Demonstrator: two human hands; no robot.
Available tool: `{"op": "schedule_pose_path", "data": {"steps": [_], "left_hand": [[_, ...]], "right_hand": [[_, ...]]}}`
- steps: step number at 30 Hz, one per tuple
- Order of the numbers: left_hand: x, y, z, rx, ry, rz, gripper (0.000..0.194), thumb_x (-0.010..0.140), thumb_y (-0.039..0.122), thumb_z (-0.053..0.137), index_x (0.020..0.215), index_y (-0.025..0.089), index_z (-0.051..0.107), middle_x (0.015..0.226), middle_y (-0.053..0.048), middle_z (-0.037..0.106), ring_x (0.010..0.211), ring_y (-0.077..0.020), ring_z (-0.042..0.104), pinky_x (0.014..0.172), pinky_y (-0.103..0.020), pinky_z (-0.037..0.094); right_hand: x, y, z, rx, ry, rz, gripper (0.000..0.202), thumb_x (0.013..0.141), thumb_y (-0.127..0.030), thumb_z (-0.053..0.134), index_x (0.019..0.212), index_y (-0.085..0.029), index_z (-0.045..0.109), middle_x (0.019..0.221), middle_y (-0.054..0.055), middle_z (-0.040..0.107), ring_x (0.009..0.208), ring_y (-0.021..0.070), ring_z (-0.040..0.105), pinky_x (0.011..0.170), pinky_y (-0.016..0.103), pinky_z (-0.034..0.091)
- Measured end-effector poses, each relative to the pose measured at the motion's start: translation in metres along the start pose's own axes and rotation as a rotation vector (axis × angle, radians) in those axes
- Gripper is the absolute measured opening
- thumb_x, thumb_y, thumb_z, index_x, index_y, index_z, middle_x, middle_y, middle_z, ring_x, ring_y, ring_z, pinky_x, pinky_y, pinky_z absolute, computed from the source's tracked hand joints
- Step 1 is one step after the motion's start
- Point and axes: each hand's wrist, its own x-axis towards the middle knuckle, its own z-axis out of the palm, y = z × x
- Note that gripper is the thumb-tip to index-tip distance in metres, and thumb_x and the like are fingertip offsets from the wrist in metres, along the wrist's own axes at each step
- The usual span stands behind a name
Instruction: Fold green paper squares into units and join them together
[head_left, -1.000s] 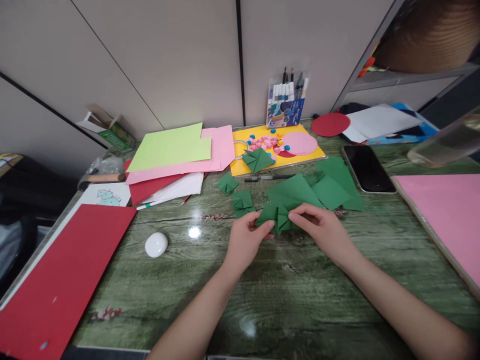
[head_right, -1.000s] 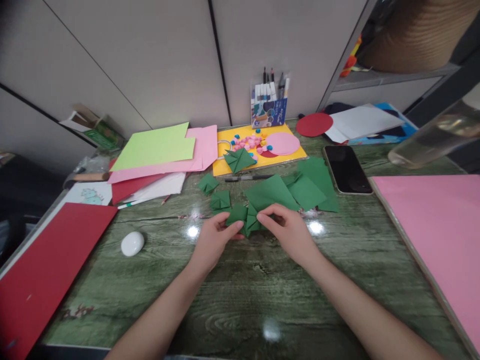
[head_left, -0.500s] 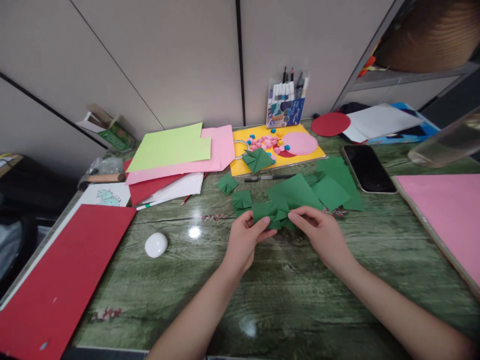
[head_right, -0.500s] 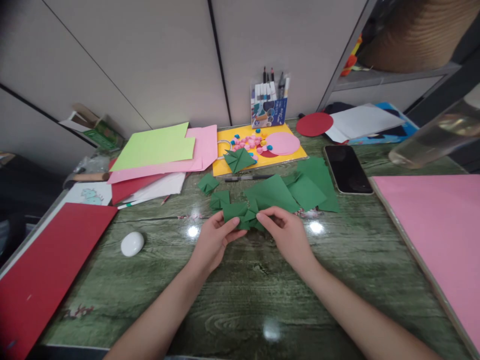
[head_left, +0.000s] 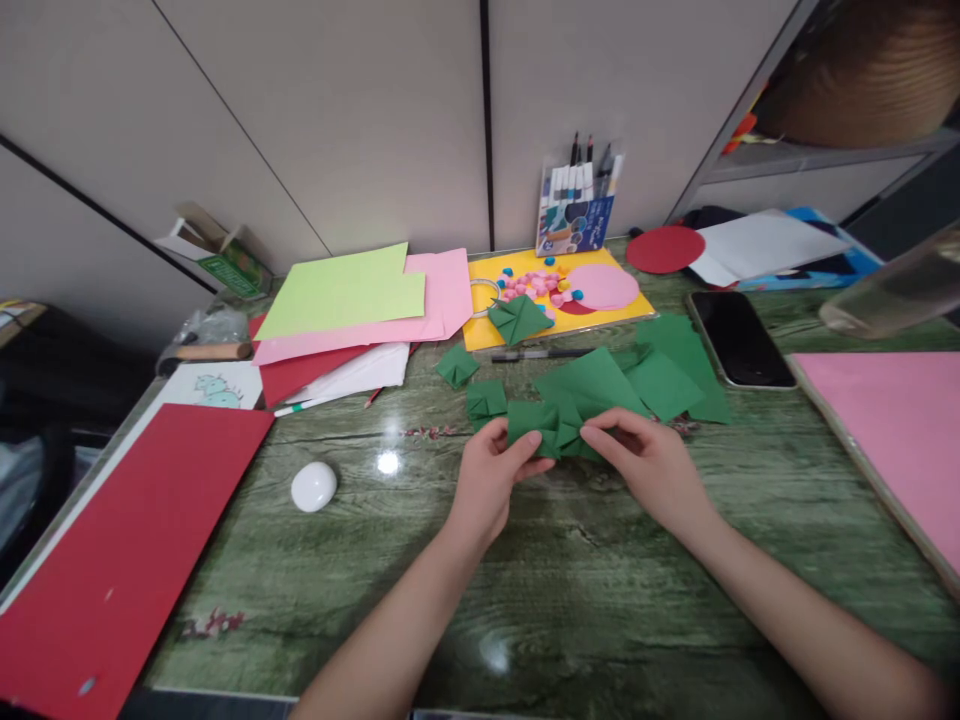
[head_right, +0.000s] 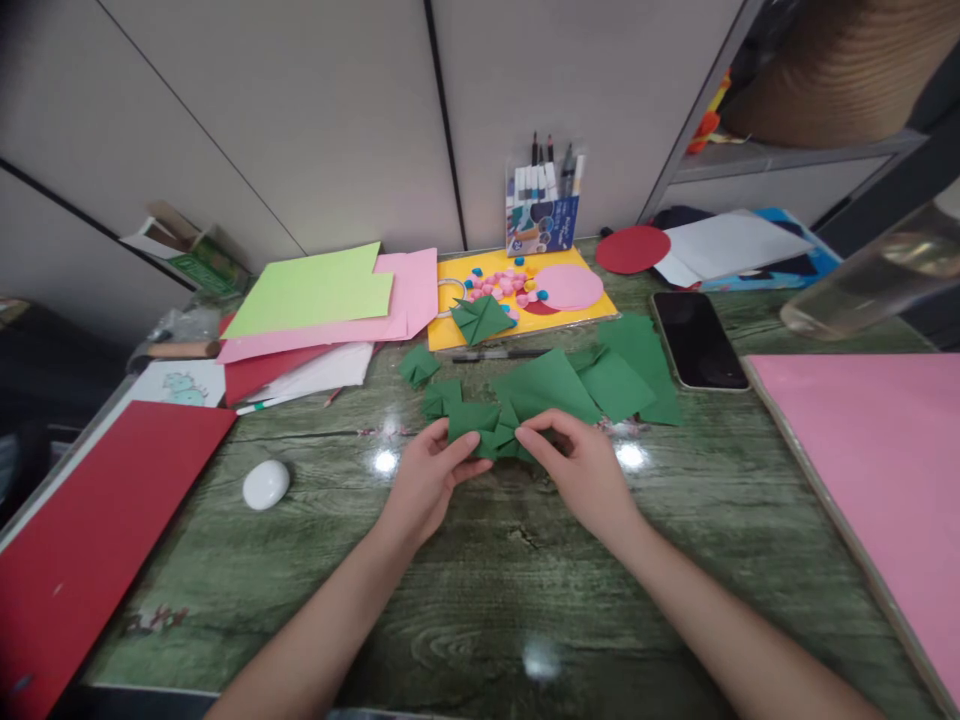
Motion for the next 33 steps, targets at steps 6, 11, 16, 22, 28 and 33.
{"op": "schedule_pose_path", "data": {"steps": [6, 11, 16, 22, 28, 33], "left_hand": [[0.001, 0.001, -0.004, 0.043, -0.027, 0.053, 0.018, 0.066, 0.022, 0.071, 0.078, 0.011, 0.063, 0.076, -0.002, 0.064, 0.067, -0.0098, 0.059, 0.064, -0.025, 0.055], [0.003, 0.0, -0.005, 0.033, -0.048, 0.056, 0.019, 0.065, 0.02, 0.072, 0.08, 0.011, 0.063, 0.076, -0.002, 0.064, 0.067, -0.0098, 0.059, 0.065, -0.025, 0.056], [0.003, -0.001, -0.005, 0.03, -0.034, 0.048, 0.019, 0.065, 0.021, 0.073, 0.079, 0.012, 0.063, 0.077, -0.002, 0.065, 0.067, -0.0096, 0.059, 0.065, -0.024, 0.055], [0.003, 0.002, -0.005, 0.049, -0.045, 0.028, 0.019, 0.065, 0.021, 0.073, 0.078, 0.012, 0.063, 0.073, -0.001, 0.063, 0.066, -0.0093, 0.058, 0.063, -0.023, 0.055], [0.004, 0.002, -0.004, 0.11, -0.044, 0.032, 0.019, 0.064, 0.023, 0.073, 0.077, 0.012, 0.064, 0.071, -0.001, 0.062, 0.061, -0.0072, 0.056, 0.06, -0.021, 0.052], [0.003, 0.001, -0.004, 0.144, -0.035, 0.043, 0.019, 0.064, 0.025, 0.073, 0.076, 0.013, 0.065, 0.069, 0.0, 0.061, 0.06, -0.0075, 0.055, 0.059, -0.021, 0.05]], "right_hand": [[0.0, -0.001, -0.008, -0.1, -0.023, -0.052, 0.019, 0.079, -0.038, 0.057, 0.075, -0.021, 0.063, 0.072, 0.001, 0.065, 0.066, 0.0166, 0.057, 0.06, 0.026, 0.043], [0.001, -0.003, -0.012, -0.111, -0.075, -0.081, 0.017, 0.08, -0.037, 0.057, 0.075, -0.022, 0.061, 0.075, 0.0, 0.064, 0.069, 0.0161, 0.057, 0.062, 0.026, 0.042], [0.001, -0.006, -0.016, -0.143, -0.099, -0.113, 0.016, 0.082, -0.035, 0.054, 0.075, -0.022, 0.062, 0.075, 0.0, 0.063, 0.07, 0.0159, 0.056, 0.064, 0.027, 0.041], [0.001, -0.005, -0.016, -0.135, -0.108, -0.12, 0.02, 0.084, -0.036, 0.051, 0.076, -0.022, 0.061, 0.075, 0.001, 0.062, 0.072, 0.0161, 0.055, 0.066, 0.027, 0.04], [0.004, -0.002, -0.016, -0.057, -0.113, -0.025, 0.024, 0.084, -0.04, 0.048, 0.076, -0.021, 0.06, 0.074, 0.0, 0.06, 0.069, 0.0159, 0.054, 0.063, 0.026, 0.041], [0.008, -0.001, -0.017, -0.032, -0.135, 0.006, 0.025, 0.085, -0.04, 0.046, 0.075, -0.02, 0.057, 0.071, 0.0, 0.056, 0.067, 0.015, 0.05, 0.061, 0.025, 0.039]]}}
